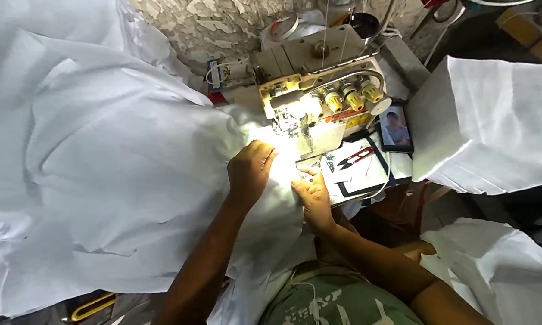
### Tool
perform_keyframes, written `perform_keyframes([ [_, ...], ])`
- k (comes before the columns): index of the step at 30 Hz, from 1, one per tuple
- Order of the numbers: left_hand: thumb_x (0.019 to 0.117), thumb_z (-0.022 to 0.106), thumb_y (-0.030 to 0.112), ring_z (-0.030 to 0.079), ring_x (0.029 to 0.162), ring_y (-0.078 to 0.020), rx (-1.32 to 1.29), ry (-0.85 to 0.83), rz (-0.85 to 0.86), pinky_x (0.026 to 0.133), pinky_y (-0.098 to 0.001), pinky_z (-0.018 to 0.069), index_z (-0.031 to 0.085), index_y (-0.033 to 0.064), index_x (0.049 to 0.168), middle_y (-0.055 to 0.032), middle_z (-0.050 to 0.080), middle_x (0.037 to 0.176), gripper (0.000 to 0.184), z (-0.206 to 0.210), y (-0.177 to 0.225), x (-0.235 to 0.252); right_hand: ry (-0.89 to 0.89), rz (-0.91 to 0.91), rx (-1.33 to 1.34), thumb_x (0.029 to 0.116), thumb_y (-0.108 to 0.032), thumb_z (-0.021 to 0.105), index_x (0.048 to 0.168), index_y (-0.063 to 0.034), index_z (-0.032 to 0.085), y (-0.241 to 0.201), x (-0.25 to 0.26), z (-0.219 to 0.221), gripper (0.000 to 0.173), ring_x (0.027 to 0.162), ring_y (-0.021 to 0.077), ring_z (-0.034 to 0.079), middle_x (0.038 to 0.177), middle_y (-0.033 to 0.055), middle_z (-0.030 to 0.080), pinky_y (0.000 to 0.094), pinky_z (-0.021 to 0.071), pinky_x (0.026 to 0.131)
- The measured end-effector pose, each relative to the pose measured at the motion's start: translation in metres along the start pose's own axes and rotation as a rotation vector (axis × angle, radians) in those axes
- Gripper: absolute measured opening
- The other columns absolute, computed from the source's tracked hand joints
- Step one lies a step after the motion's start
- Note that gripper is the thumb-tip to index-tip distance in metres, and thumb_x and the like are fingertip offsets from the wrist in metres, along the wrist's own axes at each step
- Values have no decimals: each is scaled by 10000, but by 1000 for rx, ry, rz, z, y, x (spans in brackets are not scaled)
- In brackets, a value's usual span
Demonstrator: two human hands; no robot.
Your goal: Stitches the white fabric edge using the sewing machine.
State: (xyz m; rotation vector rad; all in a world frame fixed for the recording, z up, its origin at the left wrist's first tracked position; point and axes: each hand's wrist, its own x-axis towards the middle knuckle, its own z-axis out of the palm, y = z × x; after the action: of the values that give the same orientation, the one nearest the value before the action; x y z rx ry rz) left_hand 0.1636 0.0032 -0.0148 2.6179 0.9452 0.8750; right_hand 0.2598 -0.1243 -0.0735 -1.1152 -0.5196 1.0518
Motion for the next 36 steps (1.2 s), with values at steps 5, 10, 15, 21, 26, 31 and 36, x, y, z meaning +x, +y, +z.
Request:
perform_keyframes([
  [5,984,652,138,668,775,-310,34,60,83,684,-408,519,748,-16,920,-180,677,846,192,5,-5,12,90,127,21,999,-61,609,1309,-138,499,-5,9,6,338,674,16,603,870,-6,652,191,505,615],
  [10,915,680,34,681,857,-296,-145,67,91,801,-384,519,745,-32,919,-178,725,897,92,23,-31,21,50,92,-66,1017,-90,597,1151,-77,576,6,19,0,136,675,10,592,811,-18,653,197,495,619],
  [15,878,712,47,688,857,-229,-209,6,19,799,-357,529,738,-6,904,-140,719,883,65,24,-29,19,-43,-34,-240,1020,-86,589,1068,-46,594,12,11,-18,63,572,-27,544,651,-63,600,161,468,571],
  [21,903,712,126,641,812,-199,-174,-77,-60,753,-371,487,776,54,926,-87,675,832,98,18,-19,12,-84,-54,-284,1016,-80,587,1147,-22,592,23,11,-27,144,564,-24,538,646,-55,594,161,465,571],
  [26,890,747,163,644,825,-209,-153,-98,-95,762,-405,481,789,83,924,-78,683,842,97,16,-16,15,-77,-77,-303,1014,-84,594,1128,-28,614,28,13,-27,129,554,-21,522,634,-56,576,162,457,560],
  [31,888,743,137,683,871,-239,-154,-92,-103,786,-468,492,791,87,945,-84,737,909,90,19,-15,16,-85,-105,-335,1017,-107,598,989,-45,610,29,13,-30,69,526,-18,478,605,-62,526,164,428,537],
  [36,877,739,92,684,832,-268,-135,-85,-98,762,-489,489,761,41,953,-118,730,888,94,18,-8,18,-99,-98,-324,1017,-103,601,1012,-41,624,26,15,-31,67,531,-19,489,612,-59,542,159,433,541],
])
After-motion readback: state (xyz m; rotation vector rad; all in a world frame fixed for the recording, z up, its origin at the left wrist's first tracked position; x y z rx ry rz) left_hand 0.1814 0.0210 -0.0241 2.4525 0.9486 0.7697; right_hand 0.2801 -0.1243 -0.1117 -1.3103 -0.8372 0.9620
